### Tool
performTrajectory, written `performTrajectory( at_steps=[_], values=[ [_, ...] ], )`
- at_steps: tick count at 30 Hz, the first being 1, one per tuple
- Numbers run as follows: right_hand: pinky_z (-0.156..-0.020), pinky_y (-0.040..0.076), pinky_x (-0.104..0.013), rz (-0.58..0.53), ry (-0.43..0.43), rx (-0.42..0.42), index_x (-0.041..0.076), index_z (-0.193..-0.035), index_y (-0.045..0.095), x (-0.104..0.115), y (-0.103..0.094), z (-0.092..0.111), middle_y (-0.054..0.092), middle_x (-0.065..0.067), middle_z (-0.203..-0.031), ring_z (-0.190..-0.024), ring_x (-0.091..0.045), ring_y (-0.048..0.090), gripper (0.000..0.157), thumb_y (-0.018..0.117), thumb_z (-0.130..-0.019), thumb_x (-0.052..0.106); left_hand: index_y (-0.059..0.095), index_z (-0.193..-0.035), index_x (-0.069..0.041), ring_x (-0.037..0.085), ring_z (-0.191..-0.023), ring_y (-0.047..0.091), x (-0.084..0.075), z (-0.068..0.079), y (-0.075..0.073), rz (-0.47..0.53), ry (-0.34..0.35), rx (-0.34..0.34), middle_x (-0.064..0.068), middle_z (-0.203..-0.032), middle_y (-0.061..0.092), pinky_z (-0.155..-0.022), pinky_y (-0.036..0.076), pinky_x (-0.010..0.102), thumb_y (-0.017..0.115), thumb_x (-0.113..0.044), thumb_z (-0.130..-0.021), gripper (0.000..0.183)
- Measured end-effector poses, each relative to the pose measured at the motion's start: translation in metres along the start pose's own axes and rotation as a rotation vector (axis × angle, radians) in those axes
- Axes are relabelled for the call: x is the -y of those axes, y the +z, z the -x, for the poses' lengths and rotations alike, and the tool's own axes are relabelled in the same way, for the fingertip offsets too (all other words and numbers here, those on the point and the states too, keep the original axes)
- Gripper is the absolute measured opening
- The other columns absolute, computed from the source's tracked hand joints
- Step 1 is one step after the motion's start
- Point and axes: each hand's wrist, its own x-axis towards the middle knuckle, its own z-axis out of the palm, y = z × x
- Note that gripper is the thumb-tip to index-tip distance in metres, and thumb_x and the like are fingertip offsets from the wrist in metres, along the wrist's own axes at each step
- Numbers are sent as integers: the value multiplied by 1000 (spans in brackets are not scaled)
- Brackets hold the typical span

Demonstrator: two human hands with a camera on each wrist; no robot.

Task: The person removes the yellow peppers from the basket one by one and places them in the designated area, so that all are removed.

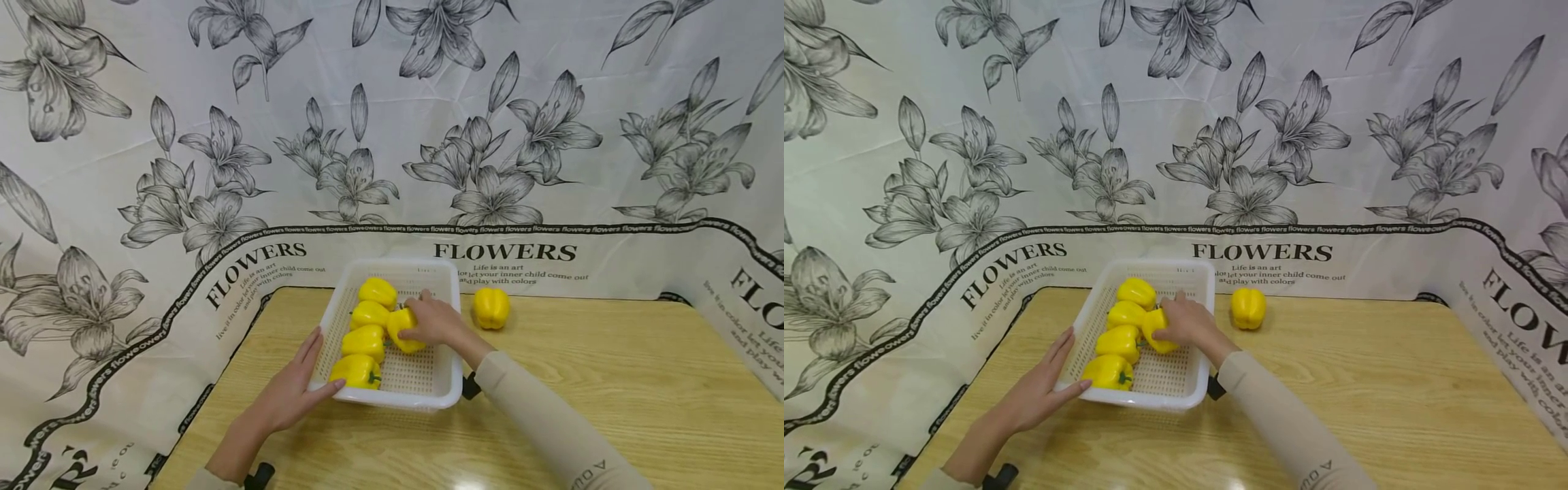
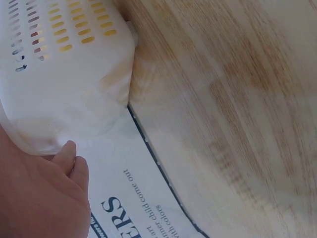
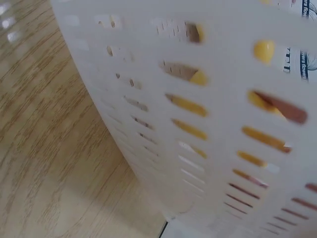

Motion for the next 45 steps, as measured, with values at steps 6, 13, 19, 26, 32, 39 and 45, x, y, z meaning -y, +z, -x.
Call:
performTrajectory(
  at_steps=[6, 13, 19, 26, 32, 39, 45],
  values=[
    [-83, 56, -41, -119, -25, -67, 10, -146, 56, -4, 0, 0, 54, -11, -122, -96, -23, 59, 76, 81, -85, 49, 9, -166, -12, 37, -150, 31, -1, 1, 0, 3, -3, 1, -2, -172, 1, -116, 35, 58, 51, -74, -94, 104],
    [-100, 52, -52, -354, -73, -159, 9, -152, 43, -12, -1, 1, 53, -15, -144, -122, -31, 58, 85, 82, -85, 46, 8, -166, -12, 38, -150, 31, -1, 1, 0, 0, 4, 3, -1, -172, 0, -116, 35, 59, 50, -74, -94, 104],
    [-89, 57, -43, -521, -102, -220, 7, -143, 50, -18, 0, 3, 57, -12, -139, -113, -29, 61, 73, 80, -88, 44, 8, -166, -12, 38, -149, 32, 0, 0, -1, 4, 4, 1, -2, -172, 0, -116, 36, 59, 50, -75, -94, 104],
    [-90, 58, -42, -614, -89, -270, 9, -144, 52, -24, -3, 7, 58, -14, -141, -114, -30, 63, 66, 75, -93, 44, 8, -166, -12, 40, -148, 34, -1, 1, -3, -1, -5, 13, -2, -172, -1, -115, 36, 60, 49, -75, -93, 105],
    [-96, 57, -47, -672, -77, -270, 1, -150, 45, -31, -13, 20, 53, -20, -148, -123, -37, 62, 72, 72, -96, 40, 8, -166, -12, 40, -148, 35, -1, 1, -2, -9, -1, 10, -2, -172, -1, -114, 37, 60, 49, -76, -93, 105],
    [-95, 57, -47, -661, -42, -266, 3, -150, 46, -42, -28, 38, 52, -18, -149, -124, -36, 61, 74, 72, -95, 45, 8, -166, -12, 39, -148, 34, 0, 1, -2, -5, 3, 15, -2, -172, -1, -115, 37, 59, 49, -77, -93, 106],
    [-93, 58, -47, -626, -47, -267, 1, -150, 44, -50, -40, 48, 52, -21, -148, -123, -37, 62, 75, 72, -95, 43, 8, -166, -11, 38, -148, 35, 1, 0, -3, -5, 9, 16, 0, -173, 1, -115, 38, 57, 49, -75, -94, 104]
  ],
)
